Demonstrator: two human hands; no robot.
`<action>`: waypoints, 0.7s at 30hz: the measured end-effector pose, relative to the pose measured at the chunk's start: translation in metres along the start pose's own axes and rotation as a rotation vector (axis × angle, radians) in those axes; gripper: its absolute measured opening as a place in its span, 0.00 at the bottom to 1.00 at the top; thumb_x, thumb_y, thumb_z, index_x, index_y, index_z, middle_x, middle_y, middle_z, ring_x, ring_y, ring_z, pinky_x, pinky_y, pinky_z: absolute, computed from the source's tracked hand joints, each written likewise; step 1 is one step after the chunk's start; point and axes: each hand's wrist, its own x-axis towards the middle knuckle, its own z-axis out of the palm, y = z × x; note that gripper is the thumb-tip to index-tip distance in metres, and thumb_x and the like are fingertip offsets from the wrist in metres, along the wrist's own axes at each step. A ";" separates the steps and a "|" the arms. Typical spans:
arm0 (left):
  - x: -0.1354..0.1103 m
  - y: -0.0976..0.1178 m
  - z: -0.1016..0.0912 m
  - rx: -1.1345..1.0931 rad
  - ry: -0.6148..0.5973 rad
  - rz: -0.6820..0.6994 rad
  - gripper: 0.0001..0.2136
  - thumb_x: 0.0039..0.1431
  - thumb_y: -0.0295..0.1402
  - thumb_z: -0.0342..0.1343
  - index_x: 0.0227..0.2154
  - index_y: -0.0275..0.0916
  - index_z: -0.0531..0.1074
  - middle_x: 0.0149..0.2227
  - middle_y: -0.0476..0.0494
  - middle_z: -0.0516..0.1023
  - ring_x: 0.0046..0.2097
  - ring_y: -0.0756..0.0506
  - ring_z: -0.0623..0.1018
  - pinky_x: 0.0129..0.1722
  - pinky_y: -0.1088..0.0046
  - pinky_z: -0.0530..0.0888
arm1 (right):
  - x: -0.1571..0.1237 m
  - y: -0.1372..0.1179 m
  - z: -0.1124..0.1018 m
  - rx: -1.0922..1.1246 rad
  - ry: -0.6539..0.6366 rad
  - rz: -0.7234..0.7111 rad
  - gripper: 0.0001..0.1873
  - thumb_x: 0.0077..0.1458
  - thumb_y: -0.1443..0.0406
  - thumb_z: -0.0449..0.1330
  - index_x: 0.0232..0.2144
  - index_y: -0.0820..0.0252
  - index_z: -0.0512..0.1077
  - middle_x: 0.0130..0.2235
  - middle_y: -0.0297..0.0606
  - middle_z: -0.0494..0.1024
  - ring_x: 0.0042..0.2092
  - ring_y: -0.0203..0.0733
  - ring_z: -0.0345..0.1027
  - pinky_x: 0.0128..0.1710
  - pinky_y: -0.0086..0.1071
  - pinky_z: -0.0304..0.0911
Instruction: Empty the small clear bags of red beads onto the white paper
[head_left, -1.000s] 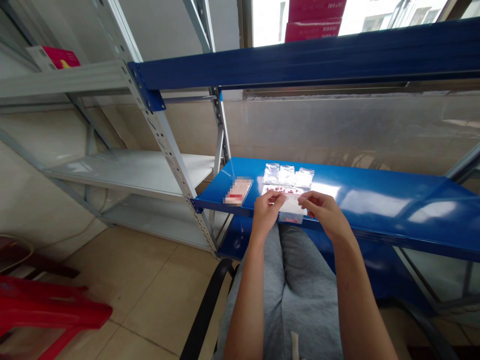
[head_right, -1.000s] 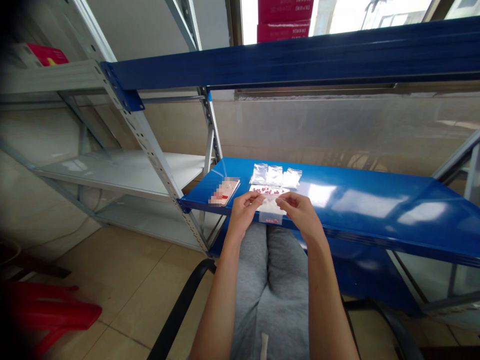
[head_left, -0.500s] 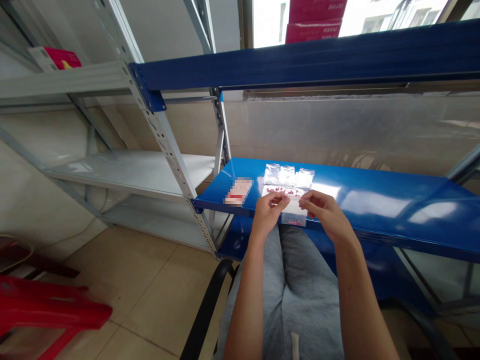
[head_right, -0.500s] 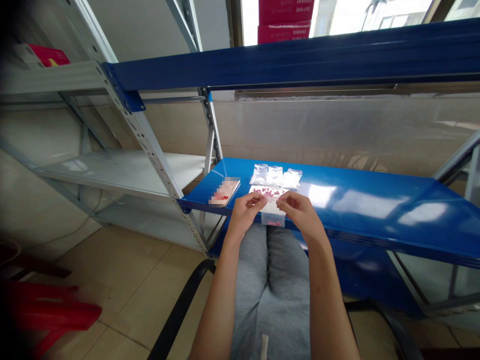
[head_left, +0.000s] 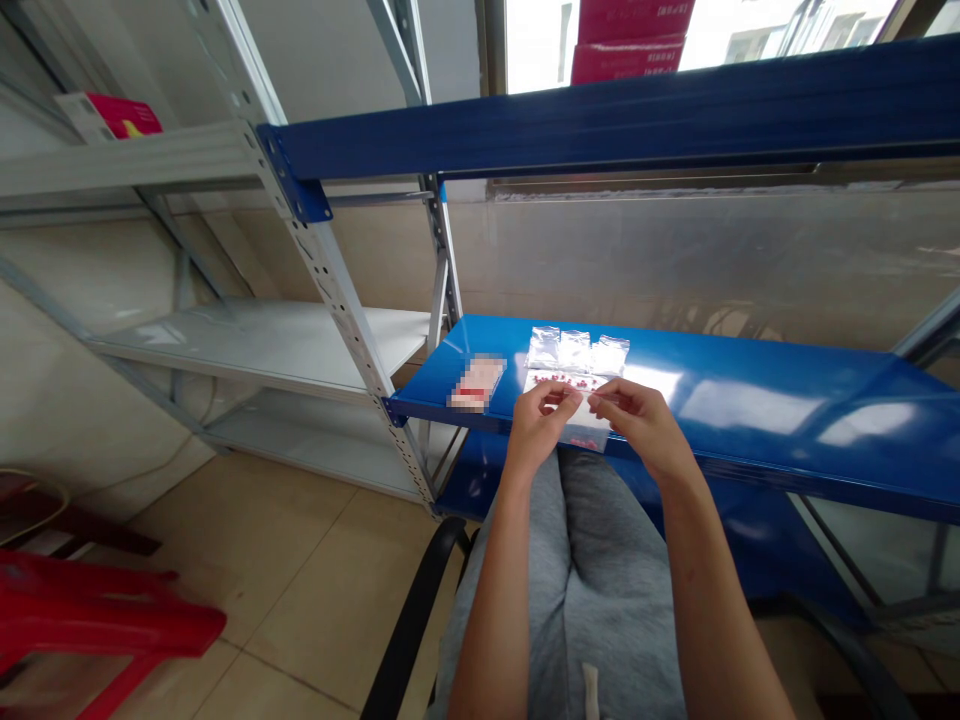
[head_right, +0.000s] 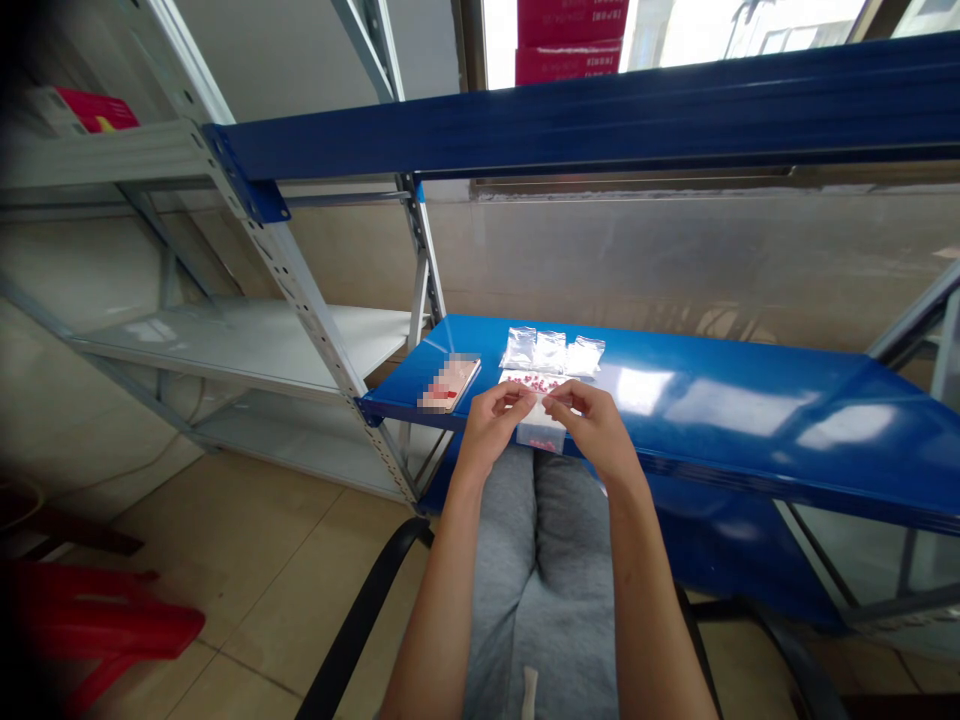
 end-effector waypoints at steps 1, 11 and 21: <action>0.000 0.000 0.000 -0.003 -0.023 -0.008 0.12 0.58 0.41 0.64 0.37 0.38 0.80 0.39 0.42 0.82 0.41 0.44 0.79 0.40 0.72 0.73 | 0.000 0.000 0.000 0.004 0.000 -0.014 0.13 0.51 0.54 0.67 0.29 0.57 0.76 0.30 0.38 0.78 0.34 0.43 0.70 0.34 0.34 0.64; 0.000 0.001 0.002 0.040 -0.028 0.042 0.11 0.60 0.41 0.62 0.35 0.37 0.80 0.38 0.41 0.82 0.40 0.44 0.79 0.41 0.71 0.73 | -0.001 0.001 -0.006 -0.003 0.007 0.071 0.16 0.46 0.52 0.70 0.30 0.59 0.81 0.28 0.39 0.80 0.31 0.43 0.70 0.31 0.34 0.63; 0.000 -0.003 0.005 0.075 -0.043 0.017 0.11 0.60 0.42 0.62 0.36 0.38 0.80 0.39 0.42 0.83 0.41 0.44 0.79 0.38 0.72 0.72 | 0.000 0.007 -0.016 -0.068 0.074 0.010 0.17 0.47 0.51 0.70 0.27 0.59 0.78 0.28 0.40 0.79 0.32 0.44 0.71 0.33 0.35 0.65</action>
